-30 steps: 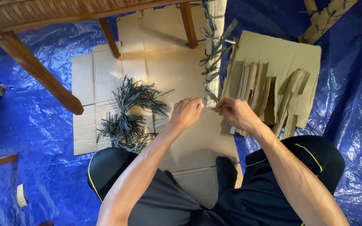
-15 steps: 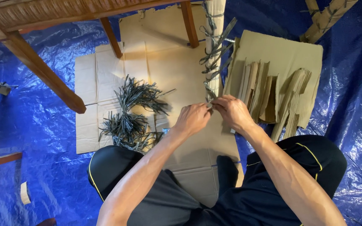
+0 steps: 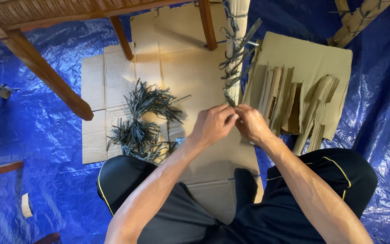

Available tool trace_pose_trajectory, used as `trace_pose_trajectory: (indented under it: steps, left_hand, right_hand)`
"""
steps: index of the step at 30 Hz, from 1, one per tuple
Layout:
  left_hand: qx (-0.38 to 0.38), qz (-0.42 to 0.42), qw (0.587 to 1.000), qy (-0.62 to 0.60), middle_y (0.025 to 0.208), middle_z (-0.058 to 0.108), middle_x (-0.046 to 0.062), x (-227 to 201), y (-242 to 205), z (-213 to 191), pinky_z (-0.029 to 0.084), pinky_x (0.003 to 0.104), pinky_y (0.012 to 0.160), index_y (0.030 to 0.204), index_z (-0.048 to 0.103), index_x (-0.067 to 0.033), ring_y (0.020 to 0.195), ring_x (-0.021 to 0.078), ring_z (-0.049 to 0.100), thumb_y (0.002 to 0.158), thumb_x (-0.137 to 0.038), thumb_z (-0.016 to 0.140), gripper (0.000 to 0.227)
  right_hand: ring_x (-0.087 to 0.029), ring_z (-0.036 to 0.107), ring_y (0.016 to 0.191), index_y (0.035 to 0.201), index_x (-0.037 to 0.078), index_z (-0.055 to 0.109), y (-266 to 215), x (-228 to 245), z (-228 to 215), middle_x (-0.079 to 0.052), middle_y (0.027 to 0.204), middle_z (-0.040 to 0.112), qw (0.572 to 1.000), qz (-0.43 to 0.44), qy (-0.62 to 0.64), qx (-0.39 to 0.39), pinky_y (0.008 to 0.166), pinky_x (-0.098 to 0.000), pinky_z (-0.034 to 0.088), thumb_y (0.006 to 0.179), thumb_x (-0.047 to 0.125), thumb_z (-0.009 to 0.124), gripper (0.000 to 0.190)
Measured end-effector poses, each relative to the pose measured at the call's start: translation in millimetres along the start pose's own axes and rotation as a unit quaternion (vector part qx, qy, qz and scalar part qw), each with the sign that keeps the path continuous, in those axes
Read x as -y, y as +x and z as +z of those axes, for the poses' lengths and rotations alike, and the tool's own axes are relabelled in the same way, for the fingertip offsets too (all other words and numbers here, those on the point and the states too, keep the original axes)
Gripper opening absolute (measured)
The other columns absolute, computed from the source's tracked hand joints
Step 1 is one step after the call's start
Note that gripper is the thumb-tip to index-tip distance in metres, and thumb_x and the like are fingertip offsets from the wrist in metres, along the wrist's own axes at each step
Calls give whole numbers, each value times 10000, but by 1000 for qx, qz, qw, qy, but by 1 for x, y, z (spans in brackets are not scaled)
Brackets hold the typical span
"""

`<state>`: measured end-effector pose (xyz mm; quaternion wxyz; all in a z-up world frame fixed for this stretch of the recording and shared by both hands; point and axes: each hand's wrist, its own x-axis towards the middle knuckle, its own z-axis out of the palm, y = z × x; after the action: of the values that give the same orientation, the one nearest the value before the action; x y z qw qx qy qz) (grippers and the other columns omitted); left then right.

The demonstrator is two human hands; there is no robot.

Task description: Gathering and tying bundles of dark plastic strips to a central vertical post.

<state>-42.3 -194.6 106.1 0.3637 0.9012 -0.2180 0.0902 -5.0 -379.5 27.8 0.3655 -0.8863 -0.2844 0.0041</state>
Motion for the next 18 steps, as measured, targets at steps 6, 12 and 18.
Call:
trace_pose_trajectory:
  steps: [6,12,18]
  left_hand:
    - [11,-94,995,-28,848,687,86,30,8,4,563,430,699,906,696,-90,741,284,700,1005,-286,589,245]
    - [79,-89,993,-5,1003,688,132,62,-1,37,534,493,798,1085,703,-126,923,365,675,943,-145,522,231]
    - [83,-186,979,-2,1074,698,128,71,-4,66,533,495,827,1039,676,-96,986,373,675,950,-227,566,193]
  right_hand:
    - [-339,675,915,1004,3,737,-1,19,-10,-156,980,709,1000,10,17,-11,803,-425,565,897,52,714,120]
    - [-320,682,934,1045,55,774,0,32,-18,-137,1000,716,998,30,54,-15,812,-410,563,899,98,711,165]
    - [-339,660,956,1050,15,672,-1,31,-9,-153,996,683,999,28,-19,-35,831,-416,554,919,77,691,146]
